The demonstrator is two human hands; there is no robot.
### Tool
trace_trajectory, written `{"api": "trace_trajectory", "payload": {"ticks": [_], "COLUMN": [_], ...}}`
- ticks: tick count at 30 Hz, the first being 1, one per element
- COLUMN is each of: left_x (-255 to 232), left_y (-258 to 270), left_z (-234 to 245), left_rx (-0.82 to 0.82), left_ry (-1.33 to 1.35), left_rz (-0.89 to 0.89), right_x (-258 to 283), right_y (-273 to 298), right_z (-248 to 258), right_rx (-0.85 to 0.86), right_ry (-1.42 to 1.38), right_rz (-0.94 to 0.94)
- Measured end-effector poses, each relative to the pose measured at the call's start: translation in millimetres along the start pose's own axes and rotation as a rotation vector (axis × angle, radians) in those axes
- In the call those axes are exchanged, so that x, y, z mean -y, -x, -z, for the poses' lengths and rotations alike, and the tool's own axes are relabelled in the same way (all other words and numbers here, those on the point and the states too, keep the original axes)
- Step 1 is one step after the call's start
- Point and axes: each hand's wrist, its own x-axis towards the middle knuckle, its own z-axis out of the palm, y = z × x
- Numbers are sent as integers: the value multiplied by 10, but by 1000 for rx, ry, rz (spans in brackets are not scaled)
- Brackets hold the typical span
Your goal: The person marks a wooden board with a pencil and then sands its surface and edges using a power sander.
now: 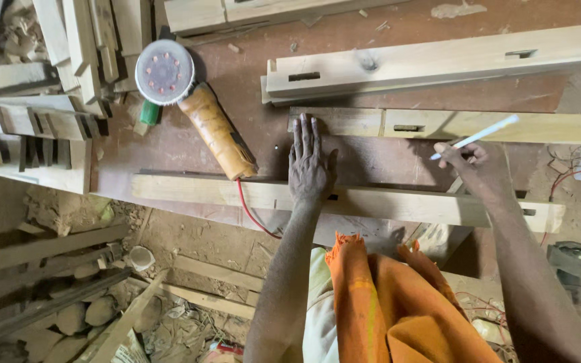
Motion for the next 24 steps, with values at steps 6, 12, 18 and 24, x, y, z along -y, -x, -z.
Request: {"api": "trace_trajectory", "payload": {"ticks": [6, 12, 18, 24], "left_x": [-30, -7, 66, 41], "left_y": [-15, -9, 16, 38], "left_z": [55, 38, -65, -36], "left_rx": [65, 13, -34, -16], "left_ry": [-23, -10, 67, -71], "left_rz": [32, 9, 45, 49], "right_x": [48, 94, 297, 661], "right_y": [-19, -221, -346, 171], "right_z": [143, 137, 76, -409], "right_rx": [-31, -133, -176, -145], "right_ry": [-4, 126, 227, 272], "right_rz": [128, 165, 433, 196]}}
